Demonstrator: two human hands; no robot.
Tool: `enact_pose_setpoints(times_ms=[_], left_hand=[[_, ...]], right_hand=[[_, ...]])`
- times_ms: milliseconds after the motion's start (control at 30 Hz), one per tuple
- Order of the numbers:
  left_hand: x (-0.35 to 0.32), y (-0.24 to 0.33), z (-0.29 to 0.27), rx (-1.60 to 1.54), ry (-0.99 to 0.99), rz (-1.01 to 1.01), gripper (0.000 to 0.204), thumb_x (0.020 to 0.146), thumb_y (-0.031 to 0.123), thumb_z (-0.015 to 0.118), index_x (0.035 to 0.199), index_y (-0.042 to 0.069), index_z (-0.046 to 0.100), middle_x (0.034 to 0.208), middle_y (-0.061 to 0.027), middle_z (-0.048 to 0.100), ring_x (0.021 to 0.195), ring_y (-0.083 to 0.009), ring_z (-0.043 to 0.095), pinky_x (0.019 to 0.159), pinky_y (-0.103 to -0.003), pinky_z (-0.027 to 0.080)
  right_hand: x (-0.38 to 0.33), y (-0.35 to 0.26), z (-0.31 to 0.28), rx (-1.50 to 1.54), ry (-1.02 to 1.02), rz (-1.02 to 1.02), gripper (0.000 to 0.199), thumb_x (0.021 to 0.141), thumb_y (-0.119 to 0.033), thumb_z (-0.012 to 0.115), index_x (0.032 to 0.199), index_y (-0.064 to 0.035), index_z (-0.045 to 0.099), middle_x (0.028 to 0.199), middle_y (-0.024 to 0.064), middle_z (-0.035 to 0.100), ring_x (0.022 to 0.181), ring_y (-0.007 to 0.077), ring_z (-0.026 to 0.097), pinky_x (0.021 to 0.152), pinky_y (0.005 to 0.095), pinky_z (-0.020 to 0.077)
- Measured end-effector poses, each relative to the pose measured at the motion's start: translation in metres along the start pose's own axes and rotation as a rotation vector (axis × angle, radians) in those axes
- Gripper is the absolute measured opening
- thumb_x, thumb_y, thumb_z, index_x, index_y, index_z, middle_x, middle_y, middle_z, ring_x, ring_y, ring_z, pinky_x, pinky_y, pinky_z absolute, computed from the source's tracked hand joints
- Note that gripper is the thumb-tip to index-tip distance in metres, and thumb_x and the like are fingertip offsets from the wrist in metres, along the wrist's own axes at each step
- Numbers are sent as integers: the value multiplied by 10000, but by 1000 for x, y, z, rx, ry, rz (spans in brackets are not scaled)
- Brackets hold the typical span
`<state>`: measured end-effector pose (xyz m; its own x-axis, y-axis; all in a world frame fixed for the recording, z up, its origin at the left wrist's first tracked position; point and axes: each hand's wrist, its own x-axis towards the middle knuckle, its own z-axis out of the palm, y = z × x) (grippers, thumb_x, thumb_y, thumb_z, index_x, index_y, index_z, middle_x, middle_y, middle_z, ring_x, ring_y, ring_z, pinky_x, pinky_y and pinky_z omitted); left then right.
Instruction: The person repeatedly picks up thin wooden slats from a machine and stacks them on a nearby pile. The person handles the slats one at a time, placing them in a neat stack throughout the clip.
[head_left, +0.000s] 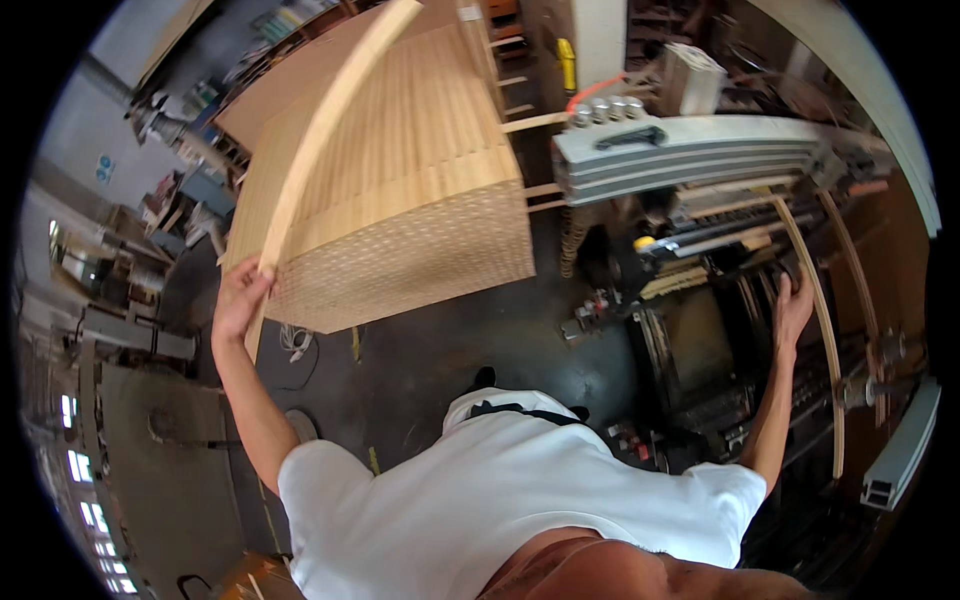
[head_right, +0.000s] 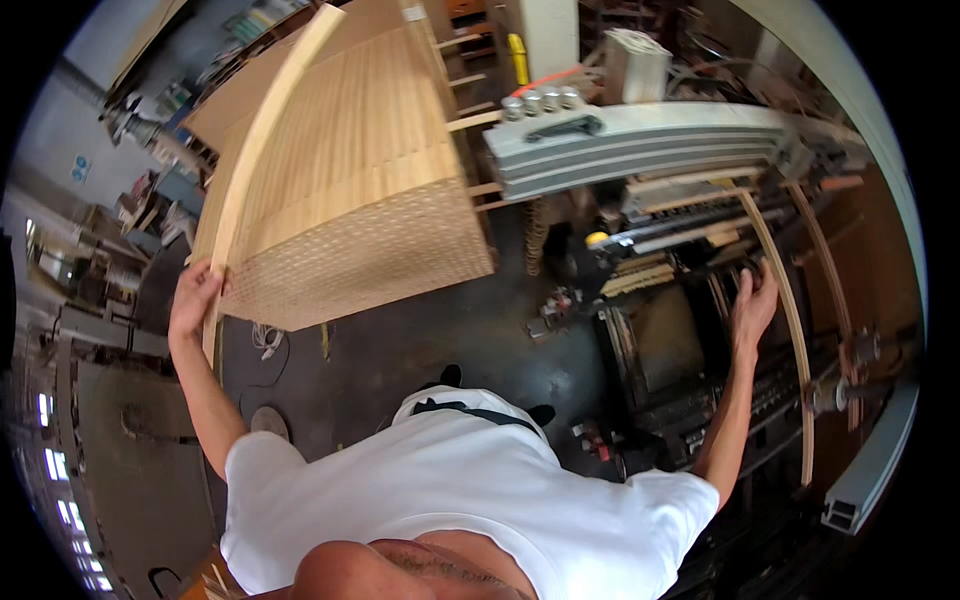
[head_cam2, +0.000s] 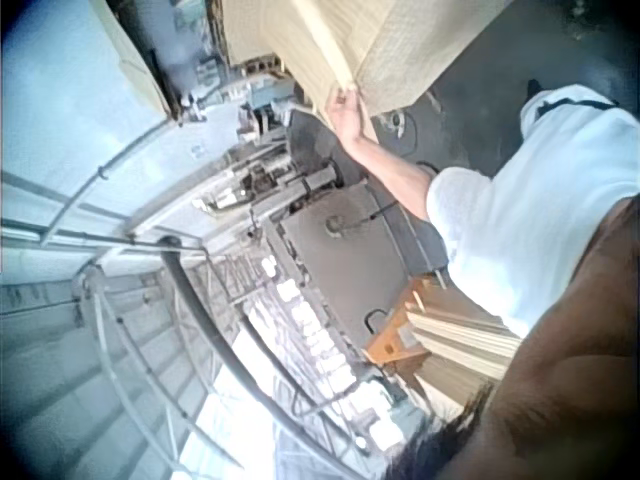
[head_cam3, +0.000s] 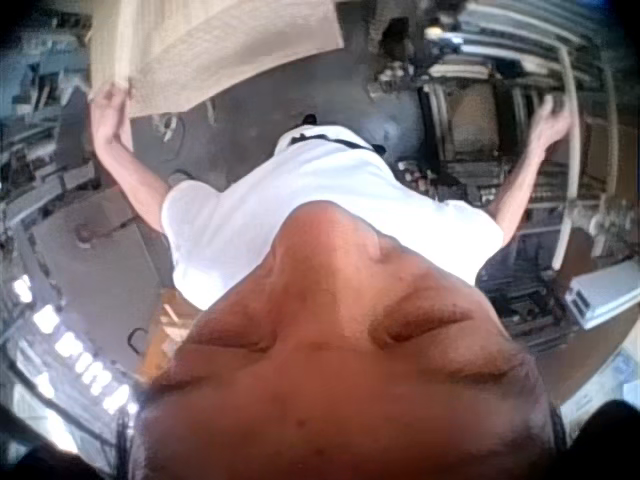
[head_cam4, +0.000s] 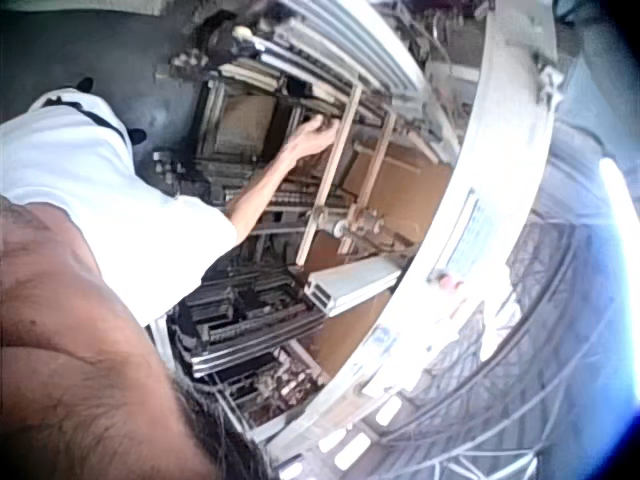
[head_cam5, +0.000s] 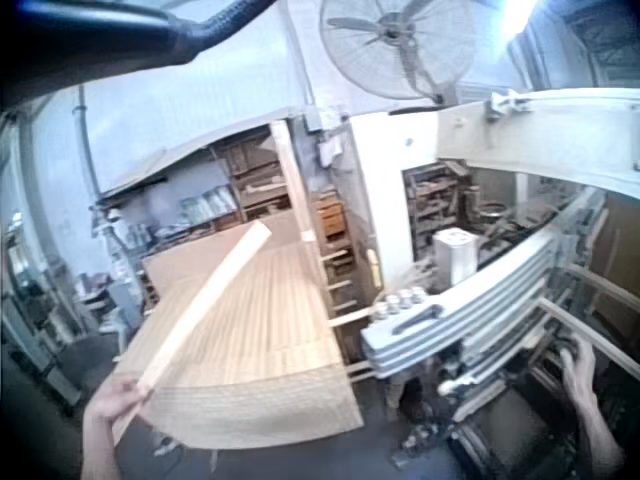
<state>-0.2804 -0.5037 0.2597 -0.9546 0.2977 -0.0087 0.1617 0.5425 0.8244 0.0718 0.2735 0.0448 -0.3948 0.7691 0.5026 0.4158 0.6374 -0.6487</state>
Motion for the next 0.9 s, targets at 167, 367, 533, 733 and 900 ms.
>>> enact_pose_setpoints(times_ms=[167,367,533,733,900], left_hand=[[104,-58,-59,-39,222,-44,345,952,282,651,1126,-14,683,877,-32,684,757,-110,613,676,-270,491],[272,-112,-89,391,220,-65,540,847,444,714,932,-89,715,803,-146,707,697,-223,668,651,-350,522],[391,-167,-79,466,123,-109,618,813,471,724,951,-130,702,910,-227,718,834,-303,703,752,-387,542],[458,-169,-49,421,187,-58,641,852,463,673,1052,-146,681,1122,-285,686,1090,-340,665,943,-395,507],[476,-177,-64,468,156,-23,553,913,430,601,1060,-94,700,1144,-272,681,1101,-351,656,941,-394,508]], right_hand=[[-115,-157,74,341,-429,41,412,924,-83,678,1310,19,577,1154,131,654,991,194,630,853,335,516],[-259,-255,173,187,-866,-83,419,845,-61,699,1254,-40,612,1064,185,644,931,348,656,785,414,541],[-369,-314,213,-1,-1138,87,446,863,-203,709,1279,-74,612,1155,172,654,988,362,657,885,438,527],[-451,-339,215,11,-1059,401,460,859,-225,721,1275,-58,619,1150,172,665,984,336,673,878,431,532],[-467,-366,209,-55,-972,428,440,872,-213,702,1271,-48,620,1174,197,658,1021,360,665,887,441,531]])
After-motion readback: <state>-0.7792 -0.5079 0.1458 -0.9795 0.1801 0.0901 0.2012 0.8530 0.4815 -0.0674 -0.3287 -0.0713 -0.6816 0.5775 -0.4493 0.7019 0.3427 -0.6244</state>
